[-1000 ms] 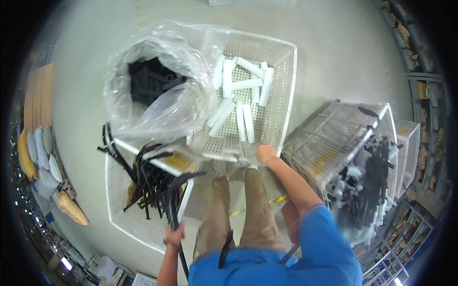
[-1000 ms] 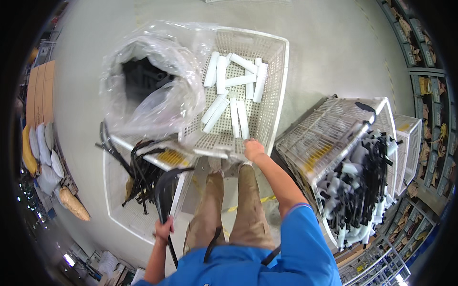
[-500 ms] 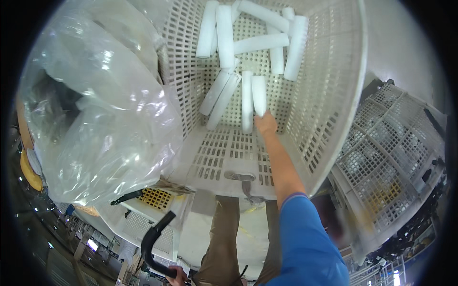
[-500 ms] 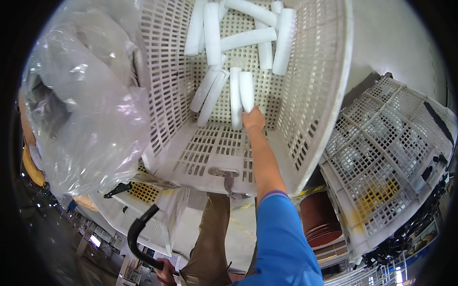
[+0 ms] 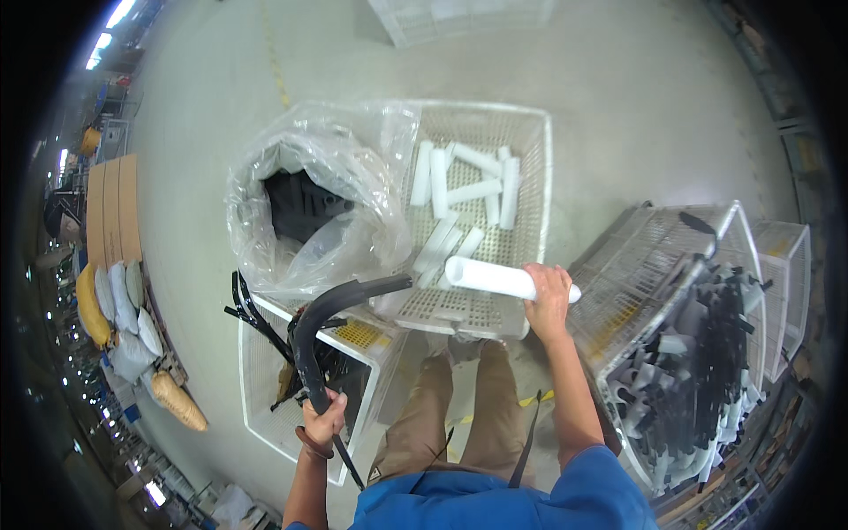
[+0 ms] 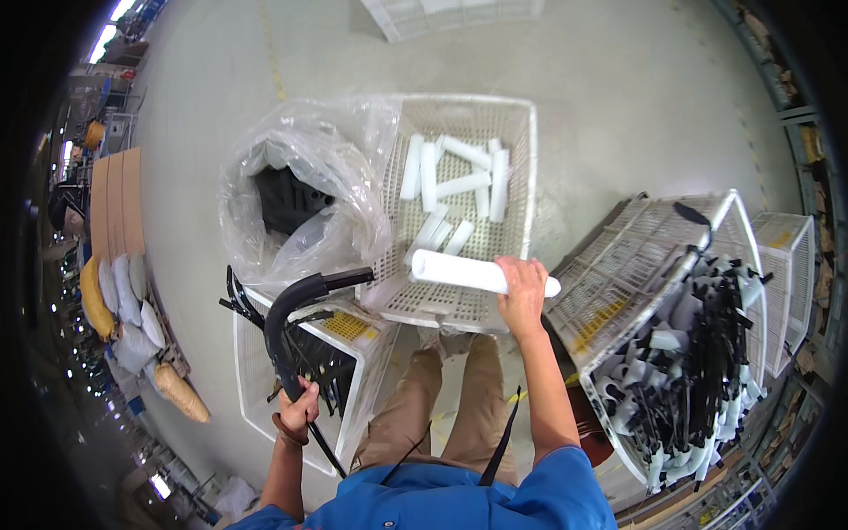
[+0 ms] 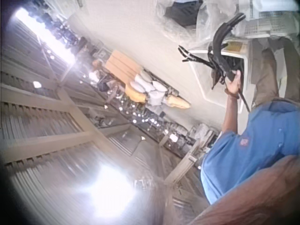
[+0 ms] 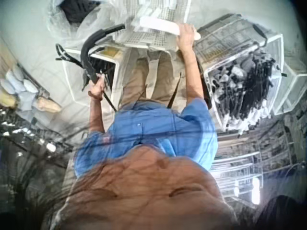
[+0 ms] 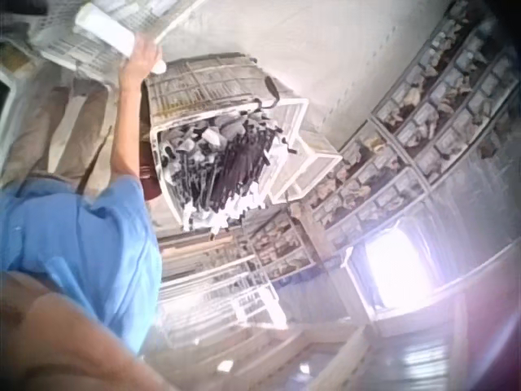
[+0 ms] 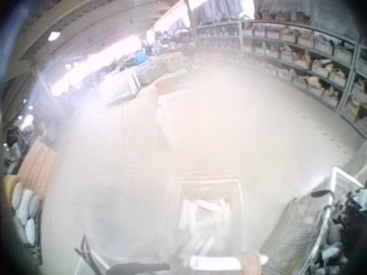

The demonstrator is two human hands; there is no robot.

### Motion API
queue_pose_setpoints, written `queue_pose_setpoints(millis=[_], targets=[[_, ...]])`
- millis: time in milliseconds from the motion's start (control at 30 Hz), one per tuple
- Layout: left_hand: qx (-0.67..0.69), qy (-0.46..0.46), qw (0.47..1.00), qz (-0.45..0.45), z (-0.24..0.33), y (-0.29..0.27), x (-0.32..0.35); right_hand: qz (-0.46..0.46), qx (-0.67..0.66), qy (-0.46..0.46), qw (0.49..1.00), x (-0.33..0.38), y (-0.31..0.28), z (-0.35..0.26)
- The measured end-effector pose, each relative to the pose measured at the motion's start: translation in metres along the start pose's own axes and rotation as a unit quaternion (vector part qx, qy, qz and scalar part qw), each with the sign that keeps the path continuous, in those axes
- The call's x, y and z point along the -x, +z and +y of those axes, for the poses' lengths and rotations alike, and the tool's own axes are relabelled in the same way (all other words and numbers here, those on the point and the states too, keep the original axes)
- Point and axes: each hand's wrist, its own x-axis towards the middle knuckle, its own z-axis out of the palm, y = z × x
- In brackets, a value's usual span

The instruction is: The person repeatedly picks black curved rods from a white basket, slides white foam sleeves onto them, and places the assembled units into a second basket. The process is repeated continuously throughout the clip.

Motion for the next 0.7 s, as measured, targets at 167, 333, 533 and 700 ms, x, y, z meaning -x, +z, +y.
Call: queue_pose_setpoints(millis=[167,333,533,700], targets=[[-0.064,0.055,0.994,-0.066,0.034,0.005,0.064,0.051,0.022,-0.059,0.997,0.008,-0.087,-0.024],[-0.015,0.076,0.995,-0.07,0.044,-0.004,0.119,0.098,0.041,-0.061,0.992,0.045,-0.145,-0.031],[0.01,0.071,0.988,-0.134,0.026,-0.033,0.16,0.117,0.043,-0.066,0.99,0.105,-0.17,-0.066],[-0.045,0.089,0.981,-0.166,-0.014,-0.061,0.179,0.113,0.004,-0.128,0.985,0.143,-0.183,-0.136]])
